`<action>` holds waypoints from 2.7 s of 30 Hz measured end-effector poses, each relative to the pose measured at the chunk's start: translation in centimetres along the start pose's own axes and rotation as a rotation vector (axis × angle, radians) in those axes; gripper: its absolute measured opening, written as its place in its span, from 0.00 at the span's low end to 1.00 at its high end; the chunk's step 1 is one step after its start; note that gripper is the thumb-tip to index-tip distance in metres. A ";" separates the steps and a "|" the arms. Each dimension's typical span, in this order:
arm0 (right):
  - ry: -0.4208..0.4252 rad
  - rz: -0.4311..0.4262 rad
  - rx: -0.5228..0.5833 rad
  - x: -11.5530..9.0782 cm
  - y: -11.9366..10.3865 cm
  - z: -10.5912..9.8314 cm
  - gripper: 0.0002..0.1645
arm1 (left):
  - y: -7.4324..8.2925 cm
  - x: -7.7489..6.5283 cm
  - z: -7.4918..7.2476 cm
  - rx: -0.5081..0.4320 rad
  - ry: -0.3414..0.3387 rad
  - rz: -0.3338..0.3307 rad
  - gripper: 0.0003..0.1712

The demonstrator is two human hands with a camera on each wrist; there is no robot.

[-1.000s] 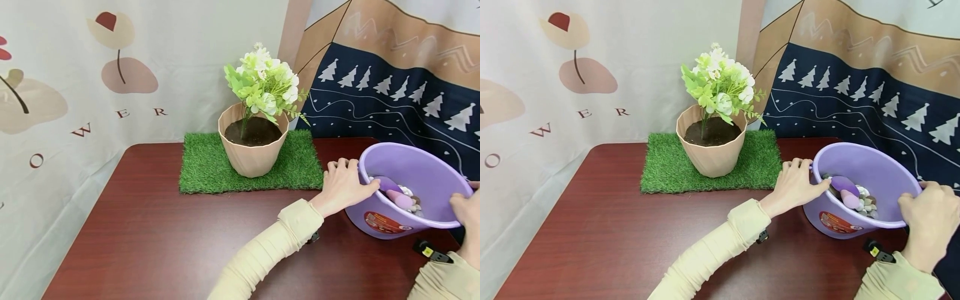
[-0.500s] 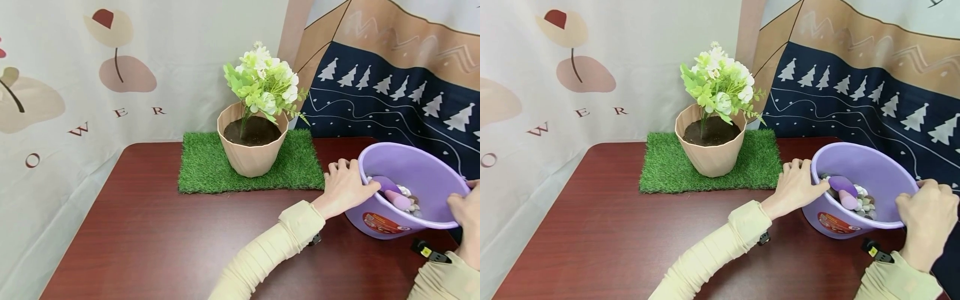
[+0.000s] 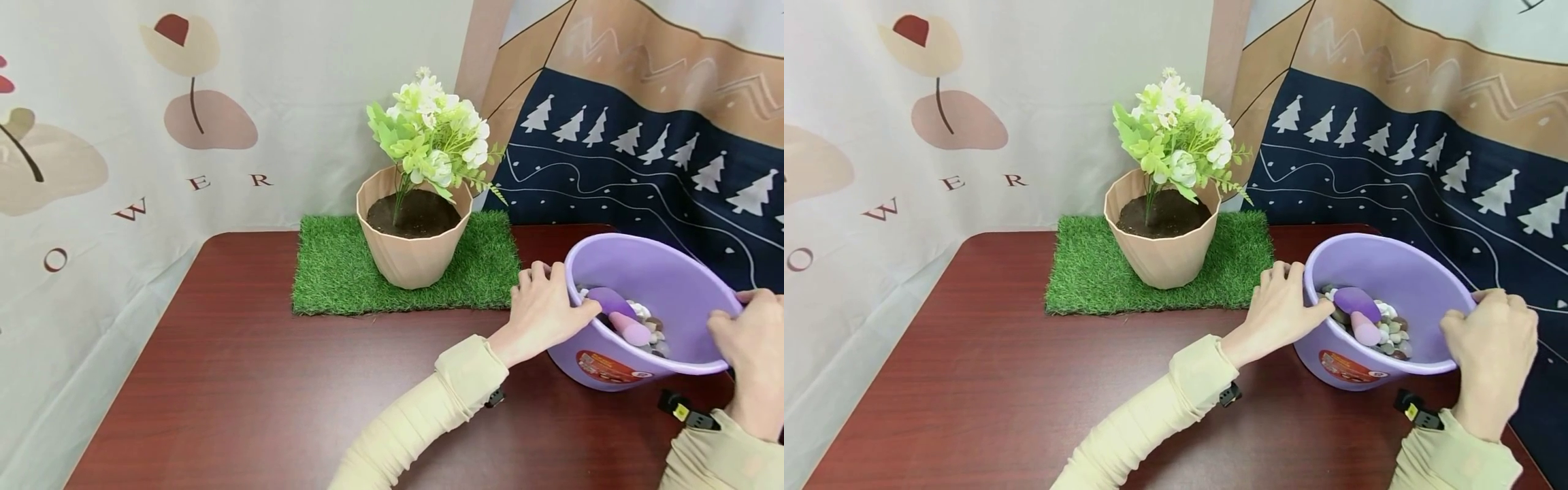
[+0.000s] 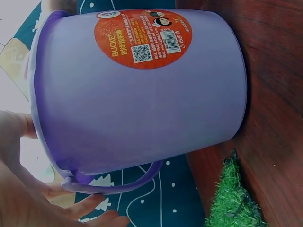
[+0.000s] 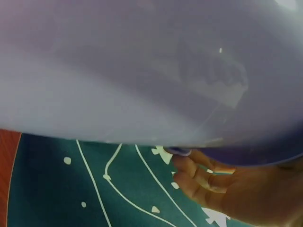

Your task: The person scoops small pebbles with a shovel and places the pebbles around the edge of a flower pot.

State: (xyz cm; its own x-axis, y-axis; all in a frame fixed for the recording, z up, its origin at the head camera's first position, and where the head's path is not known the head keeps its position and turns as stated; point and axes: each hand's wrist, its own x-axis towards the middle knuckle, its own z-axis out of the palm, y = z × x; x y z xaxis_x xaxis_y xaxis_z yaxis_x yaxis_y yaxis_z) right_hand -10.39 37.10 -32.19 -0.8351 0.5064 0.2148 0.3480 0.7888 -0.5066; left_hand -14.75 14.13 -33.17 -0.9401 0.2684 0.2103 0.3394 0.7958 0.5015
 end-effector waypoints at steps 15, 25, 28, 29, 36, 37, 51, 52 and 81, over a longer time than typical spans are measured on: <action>0.029 -0.081 -0.158 0.4 -1.2 0.1 0.25 | -1.5 -1.0 -0.8 -0.117 -0.004 -0.033 0.24; 0.021 -0.135 -0.208 -0.2 -2.3 0.8 0.24 | -2.5 -1.8 -1.3 -0.157 0.020 -0.040 0.25; 0.019 -0.155 -0.210 -0.3 -2.6 1.0 0.23 | -2.9 -2.2 -1.5 -0.172 0.026 -0.038 0.26; 0.021 -0.162 -0.209 -0.3 -2.7 1.0 0.23 | -3.0 -2.3 -1.5 -0.175 0.028 -0.037 0.26; 0.021 -0.205 -0.187 -0.8 -3.5 1.4 0.22 | -3.7 -3.2 -2.0 -0.199 0.043 -0.049 0.28; 0.020 -0.212 -0.185 -0.9 -3.6 1.5 0.22 | -3.8 -3.3 -2.1 -0.204 0.047 -0.052 0.29; 0.029 -0.322 -0.122 -1.7 -5.0 2.1 0.18 | -5.4 -4.7 -3.1 -0.220 0.075 -0.075 0.26; 0.023 -0.330 -0.116 -1.7 -5.0 2.1 0.18 | -5.6 -4.8 -3.2 -0.216 0.077 -0.073 0.25; 0.003 -0.491 -0.009 -4.0 -8.8 3.7 0.11 | -10.3 -7.9 -6.9 -0.207 0.091 -0.069 0.23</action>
State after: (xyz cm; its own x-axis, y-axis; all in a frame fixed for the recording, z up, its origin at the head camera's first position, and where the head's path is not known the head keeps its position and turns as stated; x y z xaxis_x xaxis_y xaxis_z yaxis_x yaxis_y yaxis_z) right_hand -11.71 26.83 -31.71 -0.9003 0.0746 0.4289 -0.0833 0.9375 -0.3378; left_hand -10.59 0.10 -34.21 -0.9575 0.1601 0.2397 0.2831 0.6795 0.6769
